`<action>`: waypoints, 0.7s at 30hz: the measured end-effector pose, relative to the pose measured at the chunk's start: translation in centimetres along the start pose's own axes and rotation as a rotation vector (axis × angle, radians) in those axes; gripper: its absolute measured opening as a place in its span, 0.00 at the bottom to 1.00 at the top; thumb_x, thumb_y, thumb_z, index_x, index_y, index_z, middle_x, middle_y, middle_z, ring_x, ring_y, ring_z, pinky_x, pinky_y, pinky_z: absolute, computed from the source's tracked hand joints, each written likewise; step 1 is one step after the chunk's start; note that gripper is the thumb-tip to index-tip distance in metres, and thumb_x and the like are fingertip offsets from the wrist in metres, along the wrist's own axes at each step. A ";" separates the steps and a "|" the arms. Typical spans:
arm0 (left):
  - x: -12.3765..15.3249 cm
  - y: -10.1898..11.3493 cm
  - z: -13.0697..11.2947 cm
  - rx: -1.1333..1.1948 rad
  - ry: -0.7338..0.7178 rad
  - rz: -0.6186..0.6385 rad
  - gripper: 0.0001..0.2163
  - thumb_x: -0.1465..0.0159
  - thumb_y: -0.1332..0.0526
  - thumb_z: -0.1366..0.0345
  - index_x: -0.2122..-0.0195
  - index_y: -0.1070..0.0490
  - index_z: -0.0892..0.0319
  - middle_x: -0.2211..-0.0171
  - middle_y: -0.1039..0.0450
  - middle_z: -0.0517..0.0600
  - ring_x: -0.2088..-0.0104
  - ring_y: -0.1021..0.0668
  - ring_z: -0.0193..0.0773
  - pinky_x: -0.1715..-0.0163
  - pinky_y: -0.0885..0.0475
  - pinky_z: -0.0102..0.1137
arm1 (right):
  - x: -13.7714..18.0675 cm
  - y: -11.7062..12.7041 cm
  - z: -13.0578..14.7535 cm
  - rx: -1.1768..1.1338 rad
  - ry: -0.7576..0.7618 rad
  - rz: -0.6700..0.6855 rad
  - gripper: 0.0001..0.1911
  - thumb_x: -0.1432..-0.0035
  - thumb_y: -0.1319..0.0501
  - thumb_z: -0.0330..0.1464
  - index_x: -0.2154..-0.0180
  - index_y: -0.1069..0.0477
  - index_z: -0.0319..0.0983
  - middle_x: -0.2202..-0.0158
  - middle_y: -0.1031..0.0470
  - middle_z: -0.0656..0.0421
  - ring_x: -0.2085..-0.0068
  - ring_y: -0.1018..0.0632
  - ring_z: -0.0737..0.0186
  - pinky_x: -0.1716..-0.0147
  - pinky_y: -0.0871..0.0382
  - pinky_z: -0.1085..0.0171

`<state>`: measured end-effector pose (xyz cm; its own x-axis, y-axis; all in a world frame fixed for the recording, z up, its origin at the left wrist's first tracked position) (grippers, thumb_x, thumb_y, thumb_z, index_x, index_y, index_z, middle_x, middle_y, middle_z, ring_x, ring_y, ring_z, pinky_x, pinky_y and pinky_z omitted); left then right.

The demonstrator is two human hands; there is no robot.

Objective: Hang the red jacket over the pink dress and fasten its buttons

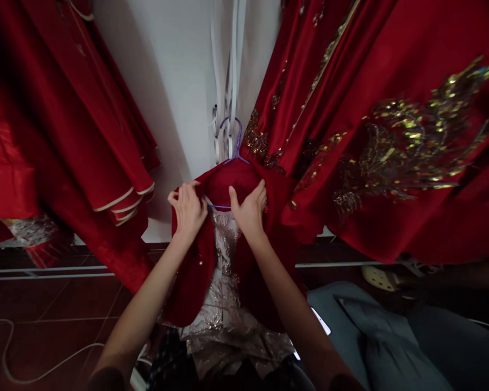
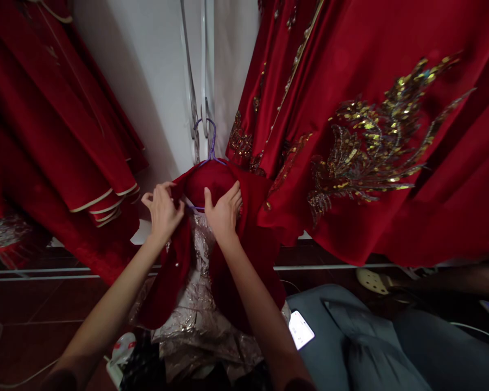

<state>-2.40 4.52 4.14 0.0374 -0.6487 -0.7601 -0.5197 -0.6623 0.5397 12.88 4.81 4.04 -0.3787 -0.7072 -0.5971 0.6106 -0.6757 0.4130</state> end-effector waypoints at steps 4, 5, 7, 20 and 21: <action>-0.1 -0.4 0.9 -0.136 0.076 -0.035 0.25 0.44 0.48 0.72 0.43 0.45 0.63 0.48 0.40 0.65 0.47 0.36 0.56 0.50 0.48 0.51 | -1.1 0.8 -3.1 0.108 0.050 0.036 0.42 0.42 0.50 0.51 0.43 0.49 0.20 0.45 0.42 0.28 0.42 0.38 0.36 0.47 0.44 0.44; -0.2 -0.4 0.9 -0.140 0.083 -0.033 0.26 0.44 0.47 0.70 0.42 0.46 0.63 0.48 0.40 0.65 0.48 0.36 0.56 0.50 0.47 0.51 | -1.6 1.2 -3.9 0.127 0.057 0.052 0.40 0.42 0.51 0.51 0.45 0.46 0.20 0.47 0.39 0.28 0.43 0.36 0.36 0.48 0.43 0.45; -0.5 -0.3 1.0 -0.138 0.078 -0.028 0.28 0.45 0.45 0.68 0.42 0.46 0.63 0.49 0.40 0.65 0.48 0.36 0.57 0.50 0.46 0.51 | -2.6 2.3 -5.3 0.175 0.083 0.079 0.37 0.42 0.50 0.51 0.49 0.39 0.21 0.51 0.34 0.30 0.46 0.32 0.38 0.49 0.40 0.47; -3.4 1.5 11.5 0.567 0.580 0.166 0.09 0.46 0.40 0.61 0.69 0.28 0.61 0.75 0.27 0.50 0.70 0.25 0.40 0.66 0.29 0.33 | -12.5 11.5 -7.5 0.092 0.220 1.003 0.25 0.48 0.43 0.50 0.64 0.24 0.35 0.70 0.23 0.58 0.69 0.24 0.66 0.66 0.30 0.65; -2.9 1.6 11.9 0.672 0.688 0.227 0.08 0.48 0.38 0.62 0.70 0.28 0.61 0.76 0.27 0.50 0.72 0.24 0.40 0.68 0.28 0.33 | -12.5 12.0 -7.5 0.061 0.172 1.046 0.26 0.49 0.43 0.51 0.63 0.24 0.35 0.70 0.24 0.58 0.71 0.25 0.67 0.68 0.30 0.65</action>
<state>-13.52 9.82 2.87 0.2547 -0.9514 -0.1733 -0.9444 -0.2833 0.1672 30.13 7.11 11.34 0.4211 -0.9069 -0.0120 0.5382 0.2392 0.8082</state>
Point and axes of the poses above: each hand's wrist, its own x-axis away from the middle knuckle, its own y-axis out of the back of the hand, z = x × y, the point moved 2 cm from there along -x, towards the middle knuckle
